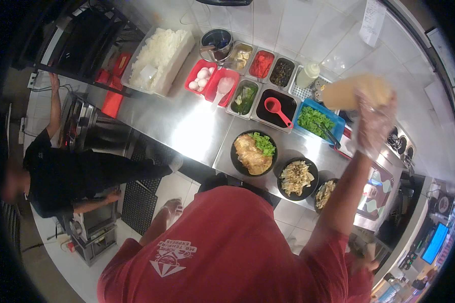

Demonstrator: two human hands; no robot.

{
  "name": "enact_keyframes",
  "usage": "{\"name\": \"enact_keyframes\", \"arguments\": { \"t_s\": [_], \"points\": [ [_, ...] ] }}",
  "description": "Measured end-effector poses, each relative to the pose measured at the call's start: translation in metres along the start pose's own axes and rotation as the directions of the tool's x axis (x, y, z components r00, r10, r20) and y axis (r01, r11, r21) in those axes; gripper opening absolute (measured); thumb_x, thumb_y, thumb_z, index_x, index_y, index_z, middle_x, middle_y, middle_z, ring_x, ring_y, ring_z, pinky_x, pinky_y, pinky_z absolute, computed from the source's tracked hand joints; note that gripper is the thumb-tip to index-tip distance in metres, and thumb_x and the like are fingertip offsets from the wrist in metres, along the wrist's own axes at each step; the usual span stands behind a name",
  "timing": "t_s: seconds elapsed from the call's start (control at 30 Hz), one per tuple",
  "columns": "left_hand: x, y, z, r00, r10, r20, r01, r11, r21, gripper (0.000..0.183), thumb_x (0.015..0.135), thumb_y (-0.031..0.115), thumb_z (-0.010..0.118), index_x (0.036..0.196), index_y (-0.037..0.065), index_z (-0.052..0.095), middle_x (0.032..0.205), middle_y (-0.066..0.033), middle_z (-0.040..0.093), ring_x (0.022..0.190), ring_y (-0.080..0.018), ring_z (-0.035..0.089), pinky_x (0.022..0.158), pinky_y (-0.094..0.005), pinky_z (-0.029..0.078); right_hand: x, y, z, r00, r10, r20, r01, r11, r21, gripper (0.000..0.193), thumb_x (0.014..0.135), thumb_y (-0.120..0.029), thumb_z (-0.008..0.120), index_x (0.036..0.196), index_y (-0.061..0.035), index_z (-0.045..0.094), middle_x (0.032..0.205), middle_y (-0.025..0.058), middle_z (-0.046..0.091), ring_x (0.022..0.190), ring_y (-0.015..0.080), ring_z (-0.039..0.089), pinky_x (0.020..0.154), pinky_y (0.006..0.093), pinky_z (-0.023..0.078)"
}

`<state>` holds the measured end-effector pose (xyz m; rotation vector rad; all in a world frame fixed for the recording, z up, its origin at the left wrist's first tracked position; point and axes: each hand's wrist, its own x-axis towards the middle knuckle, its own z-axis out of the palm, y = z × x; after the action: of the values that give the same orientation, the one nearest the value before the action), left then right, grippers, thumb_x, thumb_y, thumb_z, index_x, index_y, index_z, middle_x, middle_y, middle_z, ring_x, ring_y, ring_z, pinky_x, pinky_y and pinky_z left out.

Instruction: The person assembles multiple rice bowls by scooping rice into bowls, then adding toppings such as shredded egg, green onions, and sauces from containers. The person uses a red scoop and tongs to handle ingredients and places finished bowls on a tray.

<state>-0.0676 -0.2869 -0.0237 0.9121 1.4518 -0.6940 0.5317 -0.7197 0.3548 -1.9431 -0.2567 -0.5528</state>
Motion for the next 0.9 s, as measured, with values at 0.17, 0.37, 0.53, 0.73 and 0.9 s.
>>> {"name": "enact_keyframes", "arguments": {
  "t_s": [0.17, 0.37, 0.53, 0.73, 0.9],
  "points": [
    [0.004, 0.147, 0.009, 0.957, 0.272, 0.105, -0.28, 0.958, 0.07, 0.039, 0.101, 0.041, 0.065, 0.125, 0.01, 0.063, 0.097, -0.0096, 0.067, 0.084, -0.0247, 0.068, 0.072, -0.0413, 0.059, -0.071, -0.032, -0.022, 0.993, 0.082, 0.081, -0.108, 0.911, 0.399, 0.078, 0.086, -0.039, 0.083, 0.144, -0.0006, 0.048, 0.125, 0.0135, 0.066, 0.109, 0.0262, 0.068, 0.093, 0.0412, 0.057],
    [0.014, 0.238, 0.013, 0.785, 0.501, 0.363, -0.557, 0.828, 0.062, 0.037, 0.098, 0.037, 0.067, 0.122, 0.009, 0.067, 0.106, -0.0123, 0.074, 0.09, -0.0247, 0.072, 0.083, -0.0405, 0.061, -0.147, -0.033, 0.01, 0.566, 0.656, 0.499, -0.503, 0.754, -0.422, 0.052, 0.082, -0.036, 0.083, 0.119, -0.0036, 0.067, 0.107, 0.0072, 0.07, 0.092, 0.0168, 0.067, 0.078, 0.0378, 0.056],
    [0.038, 0.244, -0.017, 0.889, 0.344, 0.302, -0.411, 0.89, 0.195, 0.041, 0.096, 0.035, 0.069, 0.127, 0.008, 0.064, 0.107, -0.0133, 0.071, 0.09, -0.0251, 0.07, 0.069, -0.0372, 0.056, -0.216, 0.036, 0.023, 0.353, 0.687, 0.635, -0.187, 0.717, -0.672, 0.063, 0.074, -0.053, 0.08, 0.113, -0.0037, 0.072, 0.104, 0.0181, 0.075, 0.096, 0.0334, 0.072, 0.087, 0.0425, 0.052],
    [0.081, 0.179, -0.104, 0.98, 0.171, 0.097, -0.196, 0.898, 0.393, 0.048, 0.098, 0.033, 0.066, 0.136, 0.004, 0.059, 0.113, -0.0176, 0.07, 0.091, -0.0307, 0.07, 0.067, -0.0374, 0.054, -0.231, -0.012, 0.068, 0.2, 0.883, 0.425, -0.182, 0.459, -0.869, 0.057, 0.073, -0.049, 0.075, 0.11, -0.0051, 0.077, 0.107, 0.02, 0.075, 0.101, 0.033, 0.071, 0.088, 0.0409, 0.052],
    [0.091, 0.163, -0.156, 0.969, 0.145, 0.202, -0.204, 0.928, 0.31, 0.049, 0.097, 0.032, 0.065, 0.136, 0.003, 0.057, 0.121, -0.019, 0.067, 0.097, -0.0347, 0.069, 0.081, -0.0423, 0.058, -0.243, -0.001, 0.069, 0.255, 0.89, 0.379, -0.185, 0.43, -0.884, 0.053, 0.075, -0.045, 0.077, 0.111, -0.0053, 0.076, 0.106, 0.0196, 0.075, 0.099, 0.0336, 0.073, 0.085, 0.0436, 0.054]
  ]
}}
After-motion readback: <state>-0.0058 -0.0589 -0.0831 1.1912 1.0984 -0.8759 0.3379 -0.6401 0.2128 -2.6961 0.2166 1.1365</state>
